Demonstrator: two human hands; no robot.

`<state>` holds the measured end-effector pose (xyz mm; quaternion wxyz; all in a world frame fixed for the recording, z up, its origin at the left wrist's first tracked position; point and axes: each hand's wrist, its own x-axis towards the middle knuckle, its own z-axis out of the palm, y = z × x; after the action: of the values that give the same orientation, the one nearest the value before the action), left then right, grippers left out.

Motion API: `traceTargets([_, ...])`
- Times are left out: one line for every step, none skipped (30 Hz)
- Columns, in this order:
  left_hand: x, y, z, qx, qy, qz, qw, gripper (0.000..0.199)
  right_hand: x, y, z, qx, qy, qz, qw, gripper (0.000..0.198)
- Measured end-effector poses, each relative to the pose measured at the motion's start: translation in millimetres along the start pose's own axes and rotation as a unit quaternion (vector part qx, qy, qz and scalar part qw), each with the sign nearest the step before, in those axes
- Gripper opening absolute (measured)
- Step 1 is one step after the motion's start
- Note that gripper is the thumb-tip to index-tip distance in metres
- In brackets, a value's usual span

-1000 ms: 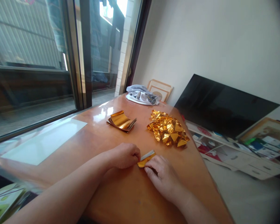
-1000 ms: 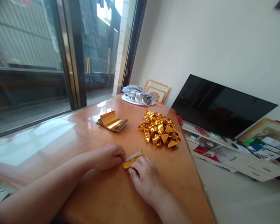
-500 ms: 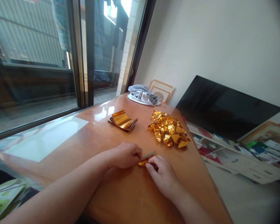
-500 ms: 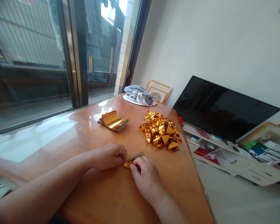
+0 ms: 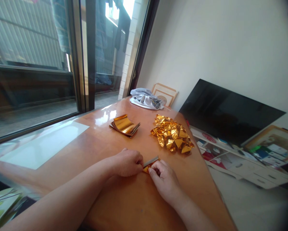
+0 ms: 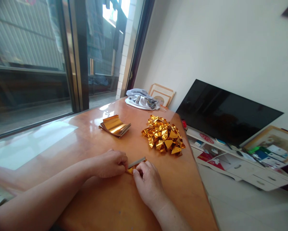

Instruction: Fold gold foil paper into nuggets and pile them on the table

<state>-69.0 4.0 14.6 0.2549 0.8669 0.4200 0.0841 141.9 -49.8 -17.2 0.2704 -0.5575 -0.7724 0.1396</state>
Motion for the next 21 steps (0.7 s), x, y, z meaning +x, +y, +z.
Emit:
traceTargets([0.1, 0.5, 1.1, 0.004, 0.005, -0.002, 1.0, 0.019, 0.3, 0.2, 0.4, -0.001, -0.001, 0.002, 1.0, 0.016])
traceTargets([0.2, 1.2, 2.3, 0.008, 0.011, -0.005, 1.0, 0.017, 0.5, 0.5, 0.9, -0.003, -0.001, 0.004, 1.0, 0.016])
traceTargets([0.3, 1.9, 3.4, 0.013, 0.017, -0.008, 1.0, 0.016, 0.6, 0.7, 1.2, -0.004, -0.001, 0.005, 1.0, 0.016])
traceTargets([0.4, 2.6, 4.4, 0.018, 0.025, -0.013, 0.999, 0.014, 0.6, 1.0, 1.7, -0.006, -0.001, 0.004, 1.0, 0.016])
traceTargets([0.4, 3.3, 5.3, 0.022, 0.031, -0.018, 0.999, 0.013, 0.6, 1.2, 2.1, -0.008, 0.001, 0.003, 1.0, 0.016])
traceTargets([0.5, 3.8, 6.1, 0.026, 0.037, -0.022, 0.999, 0.012, 0.5, 1.4, 2.6, -0.01, 0.003, 0.002, 1.0, 0.016])
traceTargets([0.6, 4.1, 6.9, 0.029, 0.041, -0.024, 0.998, 0.012, 0.4, 1.6, 3.1, -0.011, 0.006, 0.0, 1.0, 0.016])
traceTargets([0.8, 4.2, 7.6, 0.031, 0.045, -0.025, 0.998, 0.012, 0.3, 1.8, 3.7, -0.012, 0.008, 0.0, 1.0, 0.016])
traceTargets([0.9, 4.2, 8.2, 0.034, 0.048, -0.025, 0.998, 0.012, 0.3, 1.9, 4.2, -0.013, 0.01, 0.0, 1.0, 0.016])
traceTargets([1.1, 4.1, 8.8, 0.037, 0.051, -0.025, 0.998, 0.012, 0.3, 2.1, 4.7, -0.013, 0.011, 0.0, 1.0, 0.017])
traceTargets([1.2, 4.1, 9.3, 0.041, 0.054, -0.024, 0.997, 0.013, 0.3, 2.3, 5.1, -0.013, 0.012, 0.0, 1.0, 0.017])
traceTargets([1.4, 4.2, 9.8, 0.044, 0.057, -0.024, 0.997, 0.013, 0.3, 2.5, 5.5, -0.013, 0.012, 0.001, 1.0, 0.016])
traceTargets([1.6, 4.4, 10.2, 0.048, 0.058, -0.024, 0.997, 0.014, 0.4, 2.8, 5.8, -0.013, 0.013, 0.001, 1.0, 0.016])
traceTargets([1.6, 4.7, 10.5, 0.052, 0.06, -0.024, 0.997, 0.015, 0.4, 3.1, 6.1, -0.015, 0.014, 0.0, 1.0, 0.016])
traceTargets([1.7, 5.1, 10.8, 0.057, 0.06, -0.023, 0.996, 0.016, 0.5, 3.4, 6.3, -0.016, 0.015, 0.0, 1.0, 0.015])
traceTargets([1.7, 5.6, 11.1, 0.062, 0.06, -0.023, 0.996, 0.017, 0.5, 3.8, 6.4, -0.017, 0.016, 0.0, 1.0, 0.015])
traceTargets([1.6, 6.0, 11.5, 0.069, 0.061, -0.023, 0.995, 0.018, 0.6, 4.1, 6.5, -0.018, 0.015, 0.0, 1.0, 0.015])
traceTargets([1.5, 6.4, 12.0, 0.077, 0.063, -0.022, 0.995, 0.018, 0.7, 4.4, 6.6, -0.019, 0.014, 0.001, 1.0, 0.015])
traceTargets([1.4, 6.8, 12.7, 0.084, 0.066, -0.021, 0.994, 0.019, 0.8, 4.6, 6.7, -0.019, 0.013, 0.001, 1.0, 0.015])
traceTargets([1.3, 7.2, 13.6, 0.091, 0.069, -0.02, 0.993, 0.02, 1.0, 4.8, 6.8, -0.019, 0.01, 0.002, 1.0, 0.015])
traceTargets([1.3, 7.6, 14.6, 0.098, 0.072, -0.02, 0.992, 0.02, 1.3, 4.9, 6.8, -0.019, 0.008, 0.003, 1.0, 0.014])
